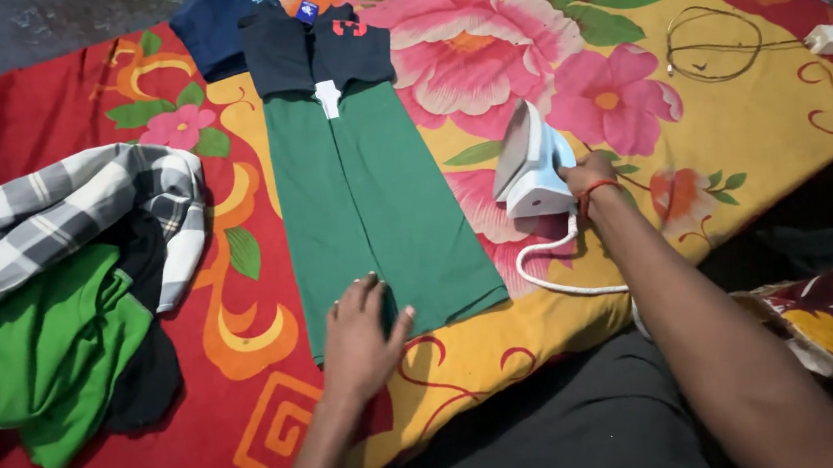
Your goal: Ironing various garments on a bed.
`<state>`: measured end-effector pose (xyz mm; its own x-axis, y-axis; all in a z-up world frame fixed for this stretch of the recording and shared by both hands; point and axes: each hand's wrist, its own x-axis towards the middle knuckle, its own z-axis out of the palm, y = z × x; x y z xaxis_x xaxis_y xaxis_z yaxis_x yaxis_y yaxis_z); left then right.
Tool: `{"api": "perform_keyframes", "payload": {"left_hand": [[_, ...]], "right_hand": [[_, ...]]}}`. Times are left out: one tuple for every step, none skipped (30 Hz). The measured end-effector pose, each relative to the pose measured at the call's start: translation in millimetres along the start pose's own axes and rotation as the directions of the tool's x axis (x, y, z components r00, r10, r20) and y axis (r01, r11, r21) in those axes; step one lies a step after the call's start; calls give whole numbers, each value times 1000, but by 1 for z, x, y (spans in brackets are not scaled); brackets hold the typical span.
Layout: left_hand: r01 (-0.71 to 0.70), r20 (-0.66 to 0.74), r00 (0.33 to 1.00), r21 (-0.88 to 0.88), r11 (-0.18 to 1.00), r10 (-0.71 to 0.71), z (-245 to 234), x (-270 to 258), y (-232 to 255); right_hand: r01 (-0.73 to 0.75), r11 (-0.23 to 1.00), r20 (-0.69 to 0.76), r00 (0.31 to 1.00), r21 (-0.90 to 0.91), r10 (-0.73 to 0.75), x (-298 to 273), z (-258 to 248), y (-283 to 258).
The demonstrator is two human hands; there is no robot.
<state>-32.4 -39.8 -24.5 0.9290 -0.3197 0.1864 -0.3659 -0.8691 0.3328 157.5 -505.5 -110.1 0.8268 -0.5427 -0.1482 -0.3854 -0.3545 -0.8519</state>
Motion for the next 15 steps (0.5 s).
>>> {"api": "perform_keyframes", "payload": {"left_hand": [[1,2,1000,0,1000,-1,-5,6,-6],[31,-76,996,-130,991,-41,-9,11,-11],[51,-146,985,-259,964,-91,-13,17,-17],[49,-143,986,-260,964,-89,-11,28,-29],[2,-267,962,-178,984,-50,-9,38,-41],[-39,-381,924,-94,995,0,-5,49,-52],[-43,-377,926,-97,994,3,-2,59,-63],[-30,-393,919,-63,998,3,2,70,-74],[-17,-410,912,-29,999,4,5,82,-86],[-21,-405,914,-32,999,6,10,91,-95],[14,-406,913,-25,1000,-23,16,101,-105],[48,-407,912,-15,999,-50,20,111,-115],[45,-401,915,-17,999,-48,22,113,-116],[76,-394,916,-22,997,-78,24,115,-117],[107,-386,916,-27,994,-109,27,117,-119]], "right_hand": [[-2,1000,1,1000,0,2,-4,3,-8],[89,996,-92,992,25,-86,-8,7,-16],[181,982,-185,968,42,-171,-12,10,-24],[179,983,-187,968,42,-168,-16,17,-37],[233,926,-70,972,297,-223,-21,24,-49],[240,810,27,953,534,-301,-25,29,-60],[238,813,23,955,532,-295,-49,33,-82],[357,852,8,921,384,-390,-73,37,-105],[467,856,11,877,224,-481,-96,42,-129],[462,859,9,880,220,-475,-111,51,-139],[545,815,39,827,196,-561,-126,61,-150],[622,763,72,765,177,-640,-141,71,-161],[616,768,70,770,175,-634,-157,78,-170],[641,762,117,753,91,-648,-172,86,-179],[664,748,167,736,9,-656,-188,93,-188]]}}
